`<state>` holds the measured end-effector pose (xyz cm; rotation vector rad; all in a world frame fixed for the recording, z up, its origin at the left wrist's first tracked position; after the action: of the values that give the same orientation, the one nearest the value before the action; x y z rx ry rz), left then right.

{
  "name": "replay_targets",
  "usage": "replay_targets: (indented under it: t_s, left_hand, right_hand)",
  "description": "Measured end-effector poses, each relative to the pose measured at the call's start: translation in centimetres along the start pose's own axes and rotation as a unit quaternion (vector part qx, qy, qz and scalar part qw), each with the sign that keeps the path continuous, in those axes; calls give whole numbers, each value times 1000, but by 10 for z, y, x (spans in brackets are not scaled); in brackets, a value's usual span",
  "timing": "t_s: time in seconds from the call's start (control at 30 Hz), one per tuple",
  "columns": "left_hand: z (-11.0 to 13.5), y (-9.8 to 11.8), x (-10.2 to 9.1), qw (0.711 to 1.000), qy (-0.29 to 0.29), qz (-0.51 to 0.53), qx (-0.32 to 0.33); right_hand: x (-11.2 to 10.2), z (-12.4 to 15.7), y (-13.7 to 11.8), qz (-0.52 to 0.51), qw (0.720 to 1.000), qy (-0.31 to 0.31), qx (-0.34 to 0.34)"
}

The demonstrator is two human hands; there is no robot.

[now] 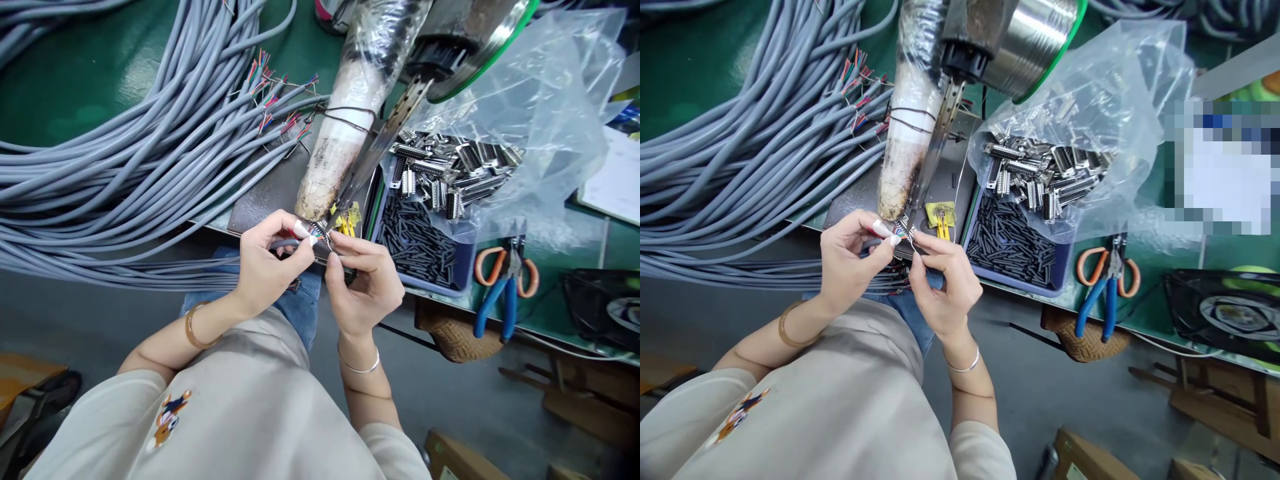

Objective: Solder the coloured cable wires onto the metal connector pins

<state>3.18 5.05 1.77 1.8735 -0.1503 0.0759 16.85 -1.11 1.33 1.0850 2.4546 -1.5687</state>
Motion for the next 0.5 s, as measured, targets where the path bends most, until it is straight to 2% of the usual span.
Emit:
replay_targets:
  t_s: [0.33, 0.5]
  left_hand:
    - [-2, -1, 1, 999, 10, -21, -29]
    - [-2, 0, 1, 999, 15, -27, -24]
  right_hand:
    - [2, -6, 2, -3, 1000, -10, 2]
    - [1, -7, 4, 1, 1000, -14, 1]
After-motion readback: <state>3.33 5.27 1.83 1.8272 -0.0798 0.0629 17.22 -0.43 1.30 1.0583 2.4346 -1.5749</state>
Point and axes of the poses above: each hand's wrist, its own z-axis away from the middle knuckle, its own x-axis out of the palm, y = z × x, the point moved 3 cm from there along -z, towards the middle knuckle, and after that the axes turned 10 degrees about x, right-handed, at the moved point
